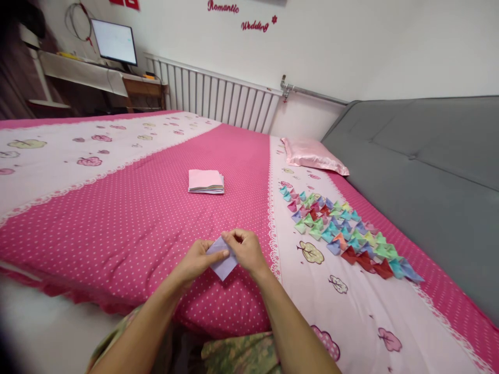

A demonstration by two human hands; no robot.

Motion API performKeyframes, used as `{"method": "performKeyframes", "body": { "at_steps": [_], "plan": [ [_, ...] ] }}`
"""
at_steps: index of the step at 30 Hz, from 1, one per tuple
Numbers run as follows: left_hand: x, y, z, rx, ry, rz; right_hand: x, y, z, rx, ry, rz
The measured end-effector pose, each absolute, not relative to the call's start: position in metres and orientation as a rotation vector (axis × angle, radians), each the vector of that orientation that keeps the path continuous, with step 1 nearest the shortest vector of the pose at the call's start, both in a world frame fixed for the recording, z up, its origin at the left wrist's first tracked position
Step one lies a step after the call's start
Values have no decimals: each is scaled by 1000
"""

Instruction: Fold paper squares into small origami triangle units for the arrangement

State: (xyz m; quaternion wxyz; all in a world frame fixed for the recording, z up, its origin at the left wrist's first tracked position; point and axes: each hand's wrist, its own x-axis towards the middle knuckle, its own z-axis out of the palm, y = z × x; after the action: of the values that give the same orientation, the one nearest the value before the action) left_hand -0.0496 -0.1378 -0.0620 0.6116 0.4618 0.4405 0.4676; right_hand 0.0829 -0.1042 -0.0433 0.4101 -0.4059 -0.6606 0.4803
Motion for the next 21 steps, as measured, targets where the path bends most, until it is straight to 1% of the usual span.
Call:
{"method": "performKeyframes", "body": {
  "at_steps": [5, 9, 16, 21],
  "plan": [
    [-51, -136, -61, 929, 1030, 1229, 84, -104, -43, -963, -1638, 1323],
    [-52, -135, -59, 851, 1069, 1285, 83, -103, -43, -1003, -1481, 1404],
    [-52, -135, -59, 837, 1010, 1286, 86, -101, -43, -1030, -1455, 1308],
    [-52, -134, -58, 815, 1006, 1266, 88, -100, -40, -996, -1422, 1346]
  ]
}}
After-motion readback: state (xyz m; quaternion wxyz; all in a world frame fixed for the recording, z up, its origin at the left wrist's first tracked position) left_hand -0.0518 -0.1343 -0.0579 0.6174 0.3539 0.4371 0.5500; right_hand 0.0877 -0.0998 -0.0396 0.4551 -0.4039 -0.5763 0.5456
